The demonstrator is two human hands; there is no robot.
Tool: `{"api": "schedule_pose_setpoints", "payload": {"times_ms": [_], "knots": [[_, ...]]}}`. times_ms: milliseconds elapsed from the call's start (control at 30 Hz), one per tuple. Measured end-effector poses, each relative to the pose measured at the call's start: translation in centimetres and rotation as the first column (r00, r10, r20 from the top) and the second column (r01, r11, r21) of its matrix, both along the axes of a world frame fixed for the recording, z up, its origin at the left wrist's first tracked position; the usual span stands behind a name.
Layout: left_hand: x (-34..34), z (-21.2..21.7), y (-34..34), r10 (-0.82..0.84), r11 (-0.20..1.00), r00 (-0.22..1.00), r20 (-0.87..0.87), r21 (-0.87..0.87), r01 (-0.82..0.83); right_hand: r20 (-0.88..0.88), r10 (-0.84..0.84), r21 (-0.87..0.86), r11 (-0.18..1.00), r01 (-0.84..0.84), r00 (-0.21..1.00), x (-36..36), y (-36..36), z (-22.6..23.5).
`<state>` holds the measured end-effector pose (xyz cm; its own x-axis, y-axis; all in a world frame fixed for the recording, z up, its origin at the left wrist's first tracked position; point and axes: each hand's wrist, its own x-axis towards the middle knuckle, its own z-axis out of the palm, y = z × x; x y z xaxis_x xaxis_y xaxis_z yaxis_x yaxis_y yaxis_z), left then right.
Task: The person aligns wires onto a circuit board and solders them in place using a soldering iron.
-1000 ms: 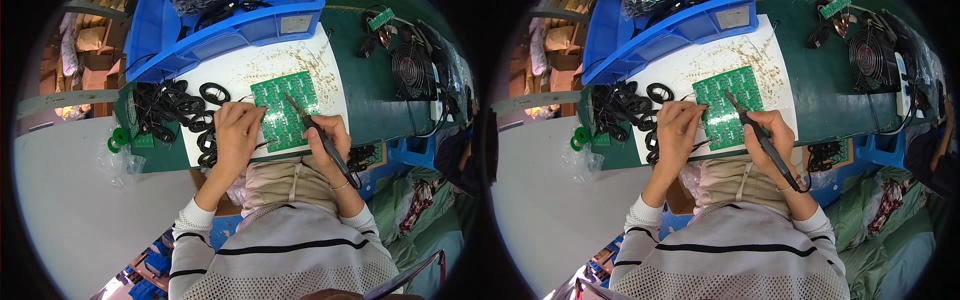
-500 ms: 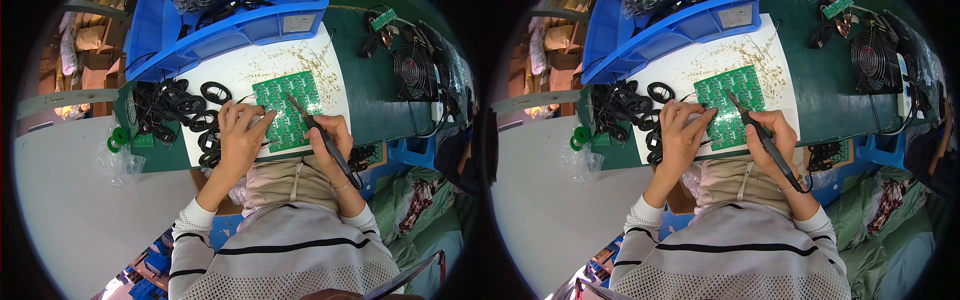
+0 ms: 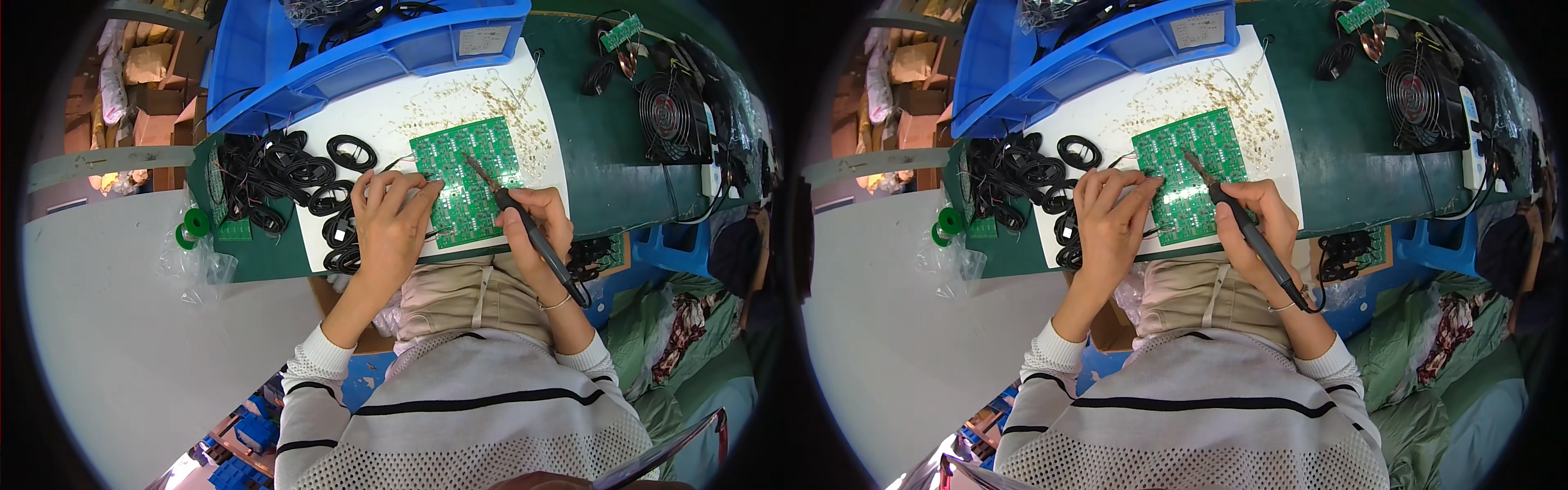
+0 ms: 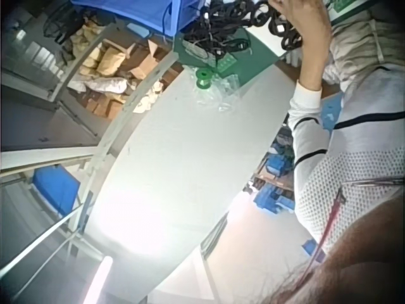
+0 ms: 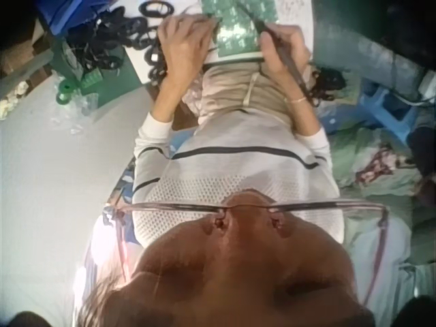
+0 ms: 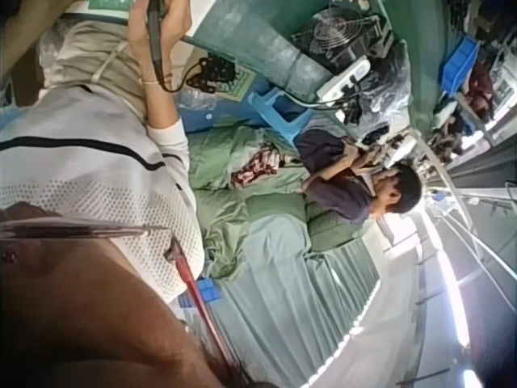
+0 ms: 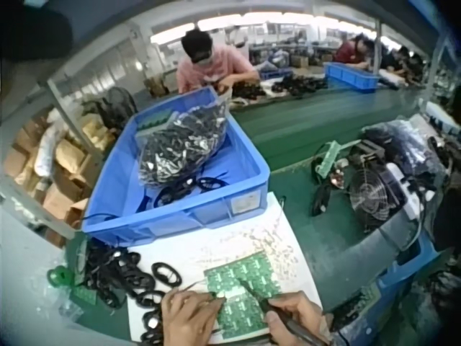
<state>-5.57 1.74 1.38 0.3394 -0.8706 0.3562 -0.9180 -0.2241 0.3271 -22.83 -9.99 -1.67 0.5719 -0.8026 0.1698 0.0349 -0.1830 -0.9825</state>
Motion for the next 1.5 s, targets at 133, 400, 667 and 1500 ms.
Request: {"api": "schedule_pose_setpoints", "payload": {"times_ms": [133,400,667,1500], "knots": [[0.6,-0.3,0.5,0.049,0.998,0.988,-0.145,-0.041,-0.055,0.005,0.0,0.005,1.0,0.0,1.0,-0.1,0.1,0.0],[1.6,0.6,2.6,0.27,0.953,0.935,-0.231,-0.073,-0.293,-0.001,-0.006,0.034,0.999,0.006,1.0,-0.2,0.2,-0.2],[2.5,1.2,5.5,0.409,0.901,0.887,-0.216,-0.06,-0.43,0.046,-0.006,0.025,1.0,0.005,0.999,0.1,0.1,-0.2],[9.5,1.6,12.9,0.633,0.693,0.629,-0.45,-0.032,-0.72,-0.013,0.084,0.074,0.994,-0.082,0.996,0.4,1.0,0.6]]}}
